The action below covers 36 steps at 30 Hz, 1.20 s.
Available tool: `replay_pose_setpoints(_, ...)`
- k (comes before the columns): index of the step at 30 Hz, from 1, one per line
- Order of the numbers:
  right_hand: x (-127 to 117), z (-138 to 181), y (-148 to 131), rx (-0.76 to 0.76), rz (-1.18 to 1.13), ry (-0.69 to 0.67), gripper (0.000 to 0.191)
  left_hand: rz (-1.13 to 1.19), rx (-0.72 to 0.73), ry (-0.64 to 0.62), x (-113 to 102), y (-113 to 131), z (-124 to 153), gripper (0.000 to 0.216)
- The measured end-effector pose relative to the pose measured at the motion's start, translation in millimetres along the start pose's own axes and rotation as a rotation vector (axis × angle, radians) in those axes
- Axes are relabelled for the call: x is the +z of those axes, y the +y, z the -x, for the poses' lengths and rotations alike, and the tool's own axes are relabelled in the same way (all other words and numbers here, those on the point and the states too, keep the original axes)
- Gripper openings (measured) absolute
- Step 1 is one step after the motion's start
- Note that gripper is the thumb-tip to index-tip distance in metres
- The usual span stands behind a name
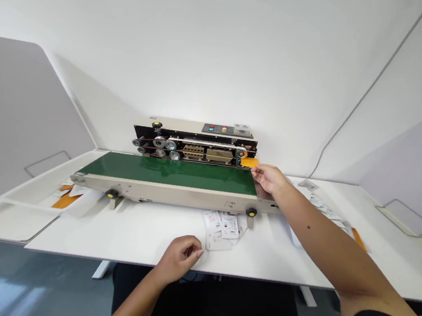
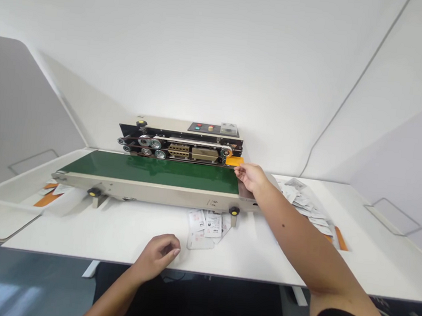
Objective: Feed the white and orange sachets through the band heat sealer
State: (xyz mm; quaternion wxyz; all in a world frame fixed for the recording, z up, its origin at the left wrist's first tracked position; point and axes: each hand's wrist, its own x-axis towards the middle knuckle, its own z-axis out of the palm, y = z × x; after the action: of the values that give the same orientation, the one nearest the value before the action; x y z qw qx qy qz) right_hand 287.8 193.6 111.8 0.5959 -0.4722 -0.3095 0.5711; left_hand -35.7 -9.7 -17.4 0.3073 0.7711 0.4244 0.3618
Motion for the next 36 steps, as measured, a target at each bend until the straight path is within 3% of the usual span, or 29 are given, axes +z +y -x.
replay_pose_setpoints(11,33,18,13,-0.049,0.113,-0.092,0.037,-0.043,0.03,0.003,0,-3,1,0.027)
replay_pose_setpoints(14,30,45,22,-0.216,0.287,-0.139,0.038,-0.046,0.038,0.003,0,-5,1,0.029)
replay_pose_setpoints(17,21,87,47,-0.434,0.461,-0.263,0.034,-0.052,0.04,0.007,1,-6,1,0.029)
replay_pose_setpoints(20,13,127,87,-0.536,0.75,-0.463,0.022,-0.067,0.033,0.005,2,-5,0,0.03)
replay_pose_setpoints(23,7,148,130,-0.656,1.063,-0.578,0.008,-0.069,0.03,0.007,2,-2,-2,0.03)
replay_pose_setpoints(26,-1,148,163,-0.731,1.212,-0.549,0.04,-0.071,0.025,0.017,2,-1,-3,0.029)
replay_pose_setpoints(28,-6,143,175,-0.729,1.264,-0.483,0.051,-0.081,0.02,0.014,2,-1,-3,0.029)
replay_pose_setpoints(32,-14,135,181,-0.689,1.329,-0.368,0.059,-0.096,0.011,-0.004,3,-1,-5,0.029)
replay_pose_setpoints(36,-15,137,176,-0.624,1.327,-0.399,0.055,-0.103,0.006,0.0,4,-1,-6,0.029)
